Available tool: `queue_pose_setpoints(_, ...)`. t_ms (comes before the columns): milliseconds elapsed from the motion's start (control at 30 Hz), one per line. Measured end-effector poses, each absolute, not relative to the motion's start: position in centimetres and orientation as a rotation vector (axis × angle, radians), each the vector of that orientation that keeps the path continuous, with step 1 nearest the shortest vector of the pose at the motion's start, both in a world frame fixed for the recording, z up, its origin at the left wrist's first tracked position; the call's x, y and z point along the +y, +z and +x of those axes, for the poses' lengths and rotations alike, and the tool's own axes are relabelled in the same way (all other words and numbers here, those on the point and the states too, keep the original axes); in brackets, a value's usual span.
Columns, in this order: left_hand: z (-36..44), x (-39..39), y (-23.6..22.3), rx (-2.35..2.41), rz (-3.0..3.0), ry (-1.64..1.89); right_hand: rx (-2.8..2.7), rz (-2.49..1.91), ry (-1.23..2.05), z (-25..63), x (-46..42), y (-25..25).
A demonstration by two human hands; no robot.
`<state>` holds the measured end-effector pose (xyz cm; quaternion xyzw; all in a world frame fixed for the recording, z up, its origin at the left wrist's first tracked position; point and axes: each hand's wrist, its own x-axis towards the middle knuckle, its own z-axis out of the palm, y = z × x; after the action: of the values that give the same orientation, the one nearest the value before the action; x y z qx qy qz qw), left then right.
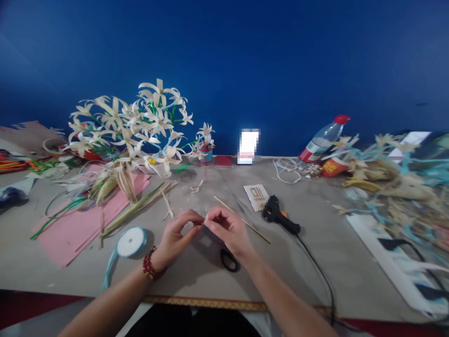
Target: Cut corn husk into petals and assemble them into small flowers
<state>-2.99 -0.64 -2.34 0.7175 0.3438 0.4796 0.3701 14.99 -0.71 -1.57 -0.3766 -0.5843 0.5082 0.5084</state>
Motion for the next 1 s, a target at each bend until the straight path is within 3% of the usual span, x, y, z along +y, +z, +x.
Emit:
queue_pose_setpoints(200, -3.0, -1.1, -3.5, 1.041, 1.714, 1.302, -1.737, -1.045, 0.893, 15.9, 1.3, -0.1)
queue_pose_setpoints(400, -2.9, -1.6, -3.7, 0.978, 1.926, 1.215, -2.273, -1.311, 0.37, 15.2, 8.6, -0.2)
queue_pose_setpoints(700, -3.0, -1.0, -4.1, 1.041, 1.838, 1.202, -2.33, -1.3, 0.34, 13.9, 13.9, -1.2)
queue_pose_setpoints(1000, -2.6, -1.5, -3.6, 0.907, 1.952, 1.114, -2.096, -1.404, 0.43, 17.8, 5.4, -0.3)
